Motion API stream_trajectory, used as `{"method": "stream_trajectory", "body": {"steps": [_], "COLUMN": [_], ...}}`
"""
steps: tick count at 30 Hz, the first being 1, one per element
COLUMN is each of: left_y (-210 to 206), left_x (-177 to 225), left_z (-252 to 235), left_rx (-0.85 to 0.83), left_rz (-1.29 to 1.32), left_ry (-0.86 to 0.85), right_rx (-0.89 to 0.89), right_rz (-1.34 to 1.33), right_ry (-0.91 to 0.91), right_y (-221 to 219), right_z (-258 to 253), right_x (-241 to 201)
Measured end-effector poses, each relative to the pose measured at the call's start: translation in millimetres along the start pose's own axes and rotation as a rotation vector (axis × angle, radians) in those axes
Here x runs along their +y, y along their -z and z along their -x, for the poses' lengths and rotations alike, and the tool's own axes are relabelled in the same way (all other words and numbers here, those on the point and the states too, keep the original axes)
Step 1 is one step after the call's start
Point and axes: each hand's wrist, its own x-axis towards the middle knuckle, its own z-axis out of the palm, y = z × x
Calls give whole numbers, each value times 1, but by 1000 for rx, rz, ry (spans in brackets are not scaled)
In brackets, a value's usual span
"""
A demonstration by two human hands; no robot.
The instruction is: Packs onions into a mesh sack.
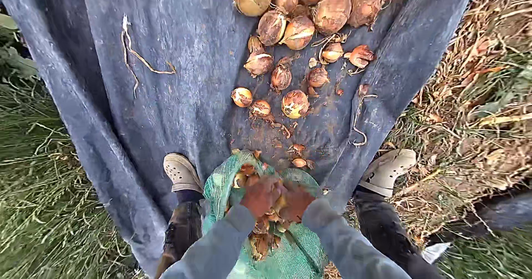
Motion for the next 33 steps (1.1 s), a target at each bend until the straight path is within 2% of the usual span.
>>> {"method": "stream_trajectory", "body": {"steps": [1, 2, 3, 5, 6, 8, 9, 11, 13, 14, 16, 17, 18, 19, 20, 21, 22, 23, 26, 28, 30, 33], "left_y": [-8, -10, -5, 26, 52, 101, 120, 146, 153, 151, 130, 114, 97, 82, 72, 69, 72, 79, 125, 165, 193, 198], "left_x": [-4, -4, 0, 11, 20, 39, 47, 57, 61, 60, 50, 44, 35, 21, 5, -3, 0, 8, 52, 92, 123, 140], "left_z": [20, 37, 50, 48, 35, 3, -17, -55, -80, -85, -74, -57, -34, -12, 6, 21, 33, 40, 11, -29, -68, -106], "left_rx": [-65, -38, 98, 587, 769, 905, 917, 876, 807, 797, 776, 705, 567, 366, 154, 18, 7, 130, 692, 848, 878, 832], "left_rz": [-25, -40, -95, -270, -346, -518, -611, -783, -857, -814, -548, -386, -255, -185, -188, -220, -267, -321, -509, -598, -690, -802], "left_ry": [-33, -59, -71, -152, -194, -224, -227, -218, -168, -146, -115, -113, -123, -114, -97, -78, -52, -55, -269, -353, -346, -219], "right_rx": [-73, -54, 67, 542, 770, 1058, 1088, 999, 938, 950, 1043, 1055, 993, 834, 594, 397, 316, 383, 1024, 1276, 1279, 1181], "right_rz": [36, 31, -33, -177, -210, -165, -117, 0, 32, -24, -252, -368, -421, -403, -320, -231, -160, -124, -161, -218, -331, -269], "right_ry": [31, 58, 59, 13, -6, -19, -47, -124, -182, -180, -63, 28, 121, 172, 184, 181, 154, 114, 43, -7, -107, -270], "right_y": [-19, -27, -25, 17, 48, 111, 141, 183, 202, 199, 163, 133, 98, 66, 42, 31, 31, 42, 123, 199, 261, 295], "right_z": [10, 18, 26, 40, 41, 30, 19, -4, -21, -23, -15, -6, 6, 15, 23, 30, 36, 41, 42, 39, 35, 16], "right_x": [2, 6, 11, 8, 2, -11, -21, -41, -49, -48, -37, -31, -23, -12, 0, 10, 18, 24, 32, 24, 2, -23]}}
